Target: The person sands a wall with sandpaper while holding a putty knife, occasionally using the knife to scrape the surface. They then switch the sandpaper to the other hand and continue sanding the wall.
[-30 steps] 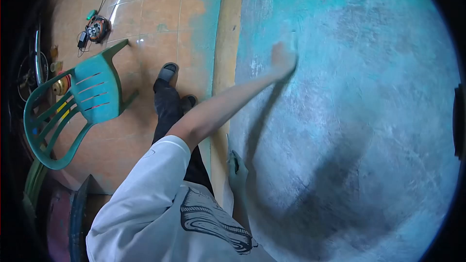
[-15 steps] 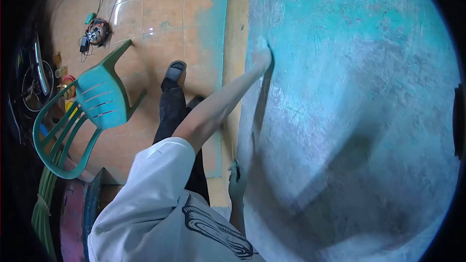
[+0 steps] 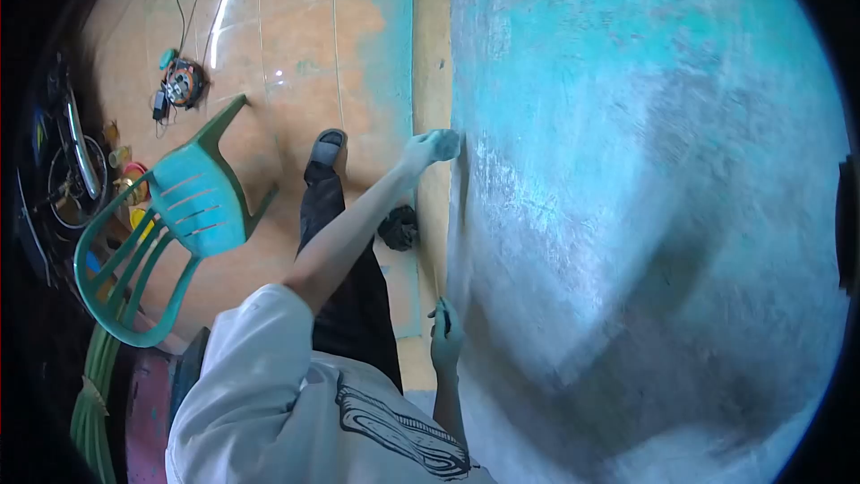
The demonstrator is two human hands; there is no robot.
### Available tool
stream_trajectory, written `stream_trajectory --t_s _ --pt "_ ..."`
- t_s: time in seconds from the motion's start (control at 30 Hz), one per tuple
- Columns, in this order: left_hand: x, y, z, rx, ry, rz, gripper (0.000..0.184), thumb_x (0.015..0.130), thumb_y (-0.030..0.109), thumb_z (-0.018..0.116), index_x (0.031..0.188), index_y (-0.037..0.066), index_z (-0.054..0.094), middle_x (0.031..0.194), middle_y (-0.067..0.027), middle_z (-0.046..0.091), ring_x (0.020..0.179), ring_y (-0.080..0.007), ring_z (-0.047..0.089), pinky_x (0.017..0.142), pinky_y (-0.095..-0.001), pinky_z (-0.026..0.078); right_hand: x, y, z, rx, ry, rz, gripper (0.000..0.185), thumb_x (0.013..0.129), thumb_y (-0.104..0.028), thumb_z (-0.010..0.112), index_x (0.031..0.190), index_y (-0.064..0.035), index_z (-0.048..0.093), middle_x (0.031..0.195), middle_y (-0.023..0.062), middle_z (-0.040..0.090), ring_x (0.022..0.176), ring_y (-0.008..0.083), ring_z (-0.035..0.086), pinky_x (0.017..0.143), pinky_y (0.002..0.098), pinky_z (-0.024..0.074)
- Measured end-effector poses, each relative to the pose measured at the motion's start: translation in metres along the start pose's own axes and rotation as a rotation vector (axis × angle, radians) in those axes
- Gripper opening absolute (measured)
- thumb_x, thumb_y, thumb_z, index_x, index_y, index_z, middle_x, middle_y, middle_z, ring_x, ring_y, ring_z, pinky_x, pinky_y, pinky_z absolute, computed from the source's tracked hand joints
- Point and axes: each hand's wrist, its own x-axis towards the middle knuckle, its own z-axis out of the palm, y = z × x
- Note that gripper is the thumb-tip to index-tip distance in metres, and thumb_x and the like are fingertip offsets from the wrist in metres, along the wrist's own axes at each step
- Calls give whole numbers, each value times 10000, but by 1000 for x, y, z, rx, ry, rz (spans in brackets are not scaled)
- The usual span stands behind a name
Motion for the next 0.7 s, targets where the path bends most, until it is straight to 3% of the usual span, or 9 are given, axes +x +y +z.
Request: stream_trajectory --t_s 0.1,0.13,0.23,0.4,0.5,0.53,0.63,0.7 --pt "-74 38 -16 -26 15 -17 348 1108 273 483 1293 31 652 1178 -59 692 989 -177 689 932 -343 549 -8 -27 6 148 60 125 407 1061 -135 574 1447 -8 557 859 65 670 722 82 563 666 262 469" --pt "-98 49 -17 11 30 -41 343 1111 272 482 1283 30 654 1170 -53 690 988 -172 688 925 -349 551 -9 -31 12 182 90 83 417 1081 -156 544 1483 -49 523 860 35 635 670 54 484 605 246 422" --pt "-173 74 -7 62 40 -101 307 1100 251 512 1255 32 661 1121 -38 692 983 -150 682 921 -348 552 -7 -53 28 359 177 68 370 1100 -165 498 1453 -65 549 910 25 605 644 62 456 586 244 414" --pt "-248 87 9 201 -45 -43 195 1067 181 586 1150 29 675 1015 -23 693 921 -137 683 875 -305 552 -11 -102 42 456 76 -160 324 1127 -233 405 1315 -80 621 933 -23 539 606 29 401 536 209 344" --pt "-264 81 20 284 -150 3 193 1068 177 589 1119 22 692 991 -28 710 903 -128 677 859 -301 549 -6 -81 49 492 52 -300 310 1129 -245 398 1250 -84 635 900 -40 496 592 17 379 507 203 318" --pt "-274 83 32 346 -179 22 195 1066 183 594 1114 25 697 986 -23 711 901 -126 675 850 -299 545 -25 -112 38 746 15 -215 283 1126 -275 419 1194 -120 646 826 -69 448 565 10 350 481 198 289" --pt "-301 82 64 583 -315 89 219 1048 216 631 1107 23 715 988 -19 706 928 -114 658 853 -305 531 -28 -79 41 1070 -99 -125 259 1119 -321 449 1190 -156 636 755 -93 408 542 13 323 470 199 278" --pt "-313 70 76 683 -362 170 257 1027 230 669 1160 15 715 1008 -32 712 973 -128 658 903 -322 527 -50 -101 24 1042 -15 -148 255 1103 -354 495 1236 -166 606 700 -100 422 527 9 370 468 195 290"
